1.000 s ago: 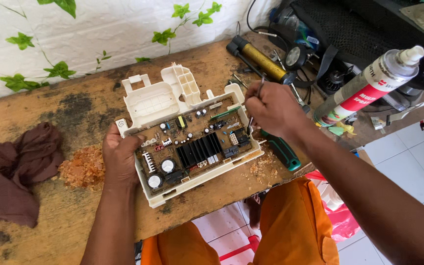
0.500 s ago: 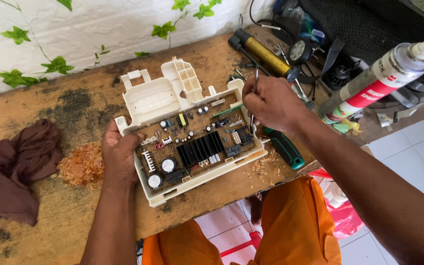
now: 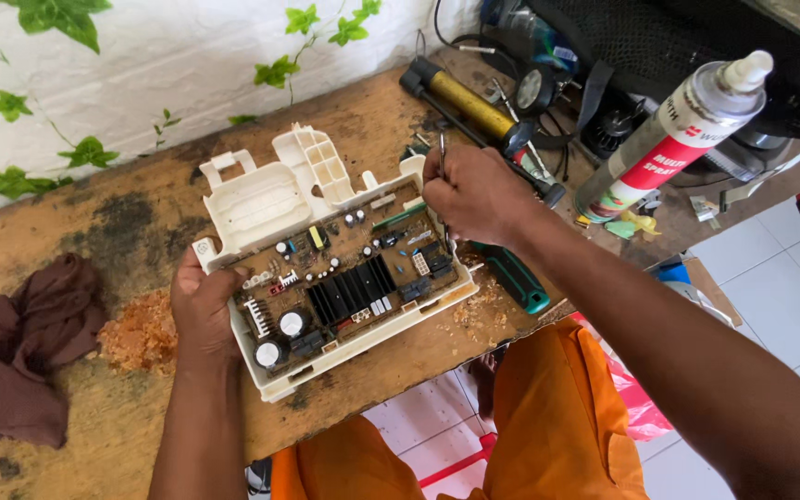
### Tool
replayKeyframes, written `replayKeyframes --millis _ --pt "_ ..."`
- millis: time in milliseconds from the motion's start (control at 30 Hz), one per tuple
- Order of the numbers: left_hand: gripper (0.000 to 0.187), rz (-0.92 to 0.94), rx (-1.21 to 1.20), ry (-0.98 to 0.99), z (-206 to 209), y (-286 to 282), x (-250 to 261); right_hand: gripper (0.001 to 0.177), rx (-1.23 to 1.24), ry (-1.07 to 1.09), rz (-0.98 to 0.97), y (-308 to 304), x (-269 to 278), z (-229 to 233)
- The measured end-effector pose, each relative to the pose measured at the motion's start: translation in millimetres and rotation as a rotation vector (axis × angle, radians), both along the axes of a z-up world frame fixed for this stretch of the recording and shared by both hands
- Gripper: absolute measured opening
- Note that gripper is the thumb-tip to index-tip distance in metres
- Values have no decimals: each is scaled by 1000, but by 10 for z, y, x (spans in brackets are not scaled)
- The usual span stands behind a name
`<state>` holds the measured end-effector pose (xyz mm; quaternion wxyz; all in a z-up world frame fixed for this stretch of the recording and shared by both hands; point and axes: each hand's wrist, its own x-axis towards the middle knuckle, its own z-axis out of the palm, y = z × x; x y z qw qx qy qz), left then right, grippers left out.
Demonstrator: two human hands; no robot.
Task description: The person uses a screwdriver to tighten screws on a circuit board inside a white plastic housing. The person holds the housing with one hand while manipulating the screwdriver with the other to secure components on the board.
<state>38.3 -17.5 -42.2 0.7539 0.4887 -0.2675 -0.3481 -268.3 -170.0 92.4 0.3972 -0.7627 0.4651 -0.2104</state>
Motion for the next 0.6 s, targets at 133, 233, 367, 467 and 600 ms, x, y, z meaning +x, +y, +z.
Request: replayKeyframes --millis 133,233,367,467,600 --pt "41 -5 0 16 117 17 -74 28 -64 -117 97 64 -105 -42" --pt "41 -7 0 30 126 -17 -81 29 -197 -72 141 174 -243 -52" --pt "41 5 1 34 90 -21 -65 22 -384 -154 246 331 -455 -229" --pt "40 4 -1 55 211 -18 -138 23 -539 -266 270 434 -554 -411" --pt "40 26 7 47 103 -23 -70 20 -594 -419 218 677 -593 -339"
